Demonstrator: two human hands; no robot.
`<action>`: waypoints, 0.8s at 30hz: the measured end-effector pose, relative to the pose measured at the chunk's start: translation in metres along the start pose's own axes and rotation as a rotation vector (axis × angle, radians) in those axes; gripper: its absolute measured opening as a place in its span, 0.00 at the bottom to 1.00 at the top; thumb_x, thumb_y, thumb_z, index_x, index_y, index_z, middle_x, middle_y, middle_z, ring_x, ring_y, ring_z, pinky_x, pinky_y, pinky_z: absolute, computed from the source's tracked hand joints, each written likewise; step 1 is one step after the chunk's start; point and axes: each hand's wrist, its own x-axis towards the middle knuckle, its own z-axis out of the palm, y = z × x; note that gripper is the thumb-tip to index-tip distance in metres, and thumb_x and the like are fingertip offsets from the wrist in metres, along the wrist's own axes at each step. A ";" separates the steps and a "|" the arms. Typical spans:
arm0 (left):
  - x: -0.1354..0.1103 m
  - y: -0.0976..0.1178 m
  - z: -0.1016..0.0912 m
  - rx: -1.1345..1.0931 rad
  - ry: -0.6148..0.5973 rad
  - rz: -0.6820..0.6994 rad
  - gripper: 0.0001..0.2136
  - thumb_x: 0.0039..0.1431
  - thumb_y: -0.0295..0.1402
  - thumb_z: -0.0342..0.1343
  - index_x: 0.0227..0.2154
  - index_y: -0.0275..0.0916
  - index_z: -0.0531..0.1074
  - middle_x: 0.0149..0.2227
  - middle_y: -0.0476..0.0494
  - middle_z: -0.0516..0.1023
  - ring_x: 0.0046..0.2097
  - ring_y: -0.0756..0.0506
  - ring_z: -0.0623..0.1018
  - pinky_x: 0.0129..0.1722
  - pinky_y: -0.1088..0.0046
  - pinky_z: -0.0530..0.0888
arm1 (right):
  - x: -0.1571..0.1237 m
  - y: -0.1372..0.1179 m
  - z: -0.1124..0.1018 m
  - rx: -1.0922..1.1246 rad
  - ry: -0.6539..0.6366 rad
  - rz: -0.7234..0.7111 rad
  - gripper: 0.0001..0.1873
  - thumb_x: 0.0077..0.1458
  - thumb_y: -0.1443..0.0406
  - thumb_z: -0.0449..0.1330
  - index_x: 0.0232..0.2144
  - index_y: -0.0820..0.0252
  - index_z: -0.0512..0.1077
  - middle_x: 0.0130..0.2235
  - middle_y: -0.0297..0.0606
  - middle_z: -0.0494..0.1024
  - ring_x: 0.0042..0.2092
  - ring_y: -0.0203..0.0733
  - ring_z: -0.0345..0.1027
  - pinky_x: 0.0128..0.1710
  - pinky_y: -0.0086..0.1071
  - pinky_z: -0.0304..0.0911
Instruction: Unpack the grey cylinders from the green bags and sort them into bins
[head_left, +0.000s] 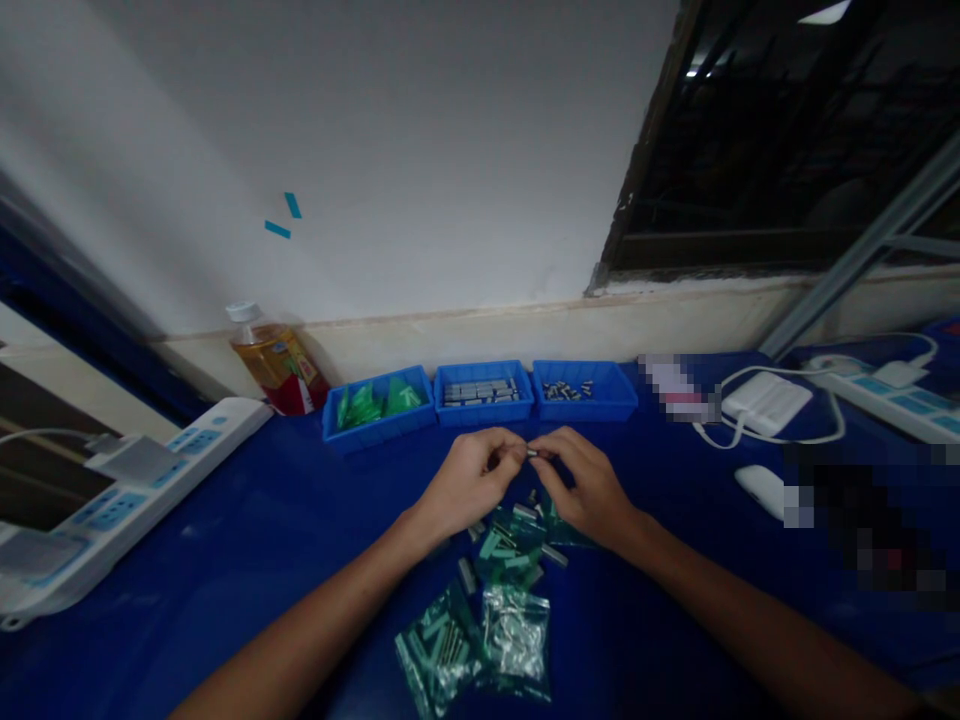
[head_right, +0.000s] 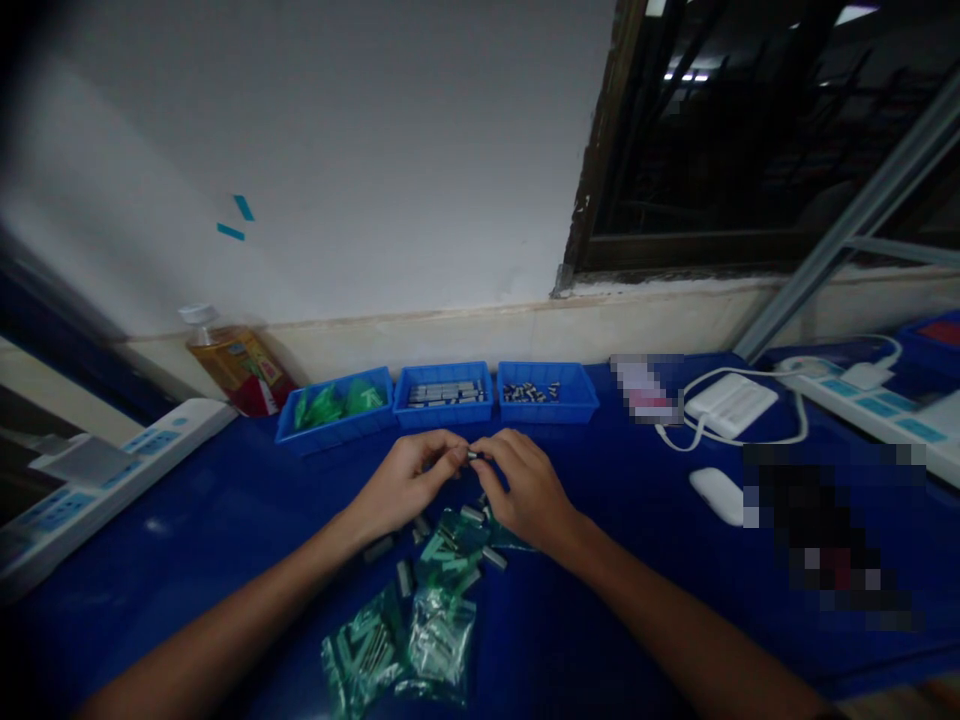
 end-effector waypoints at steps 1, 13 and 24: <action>0.001 -0.001 -0.002 0.000 -0.023 -0.011 0.14 0.63 0.38 0.44 0.33 0.34 0.72 0.29 0.47 0.75 0.31 0.49 0.73 0.30 0.76 0.68 | 0.001 0.000 -0.001 -0.022 0.000 -0.012 0.07 0.58 0.69 0.52 0.39 0.57 0.67 0.33 0.38 0.72 0.35 0.40 0.66 0.36 0.34 0.62; -0.012 -0.008 -0.067 0.803 -0.499 -0.183 0.13 0.51 0.33 0.56 0.41 0.41 0.73 0.40 0.40 0.77 0.39 0.40 0.76 0.35 0.68 0.68 | 0.016 0.094 -0.033 -0.630 0.186 0.407 0.13 0.57 0.58 0.54 0.36 0.60 0.73 0.38 0.46 0.72 0.43 0.53 0.60 0.41 0.44 0.55; -0.003 -0.010 -0.062 0.804 -0.507 -0.126 0.12 0.56 0.29 0.47 0.42 0.42 0.69 0.42 0.42 0.76 0.41 0.43 0.76 0.40 0.70 0.70 | 0.006 0.060 -0.013 -0.521 0.143 0.215 0.12 0.57 0.59 0.55 0.38 0.58 0.73 0.39 0.42 0.73 0.47 0.50 0.60 0.44 0.42 0.55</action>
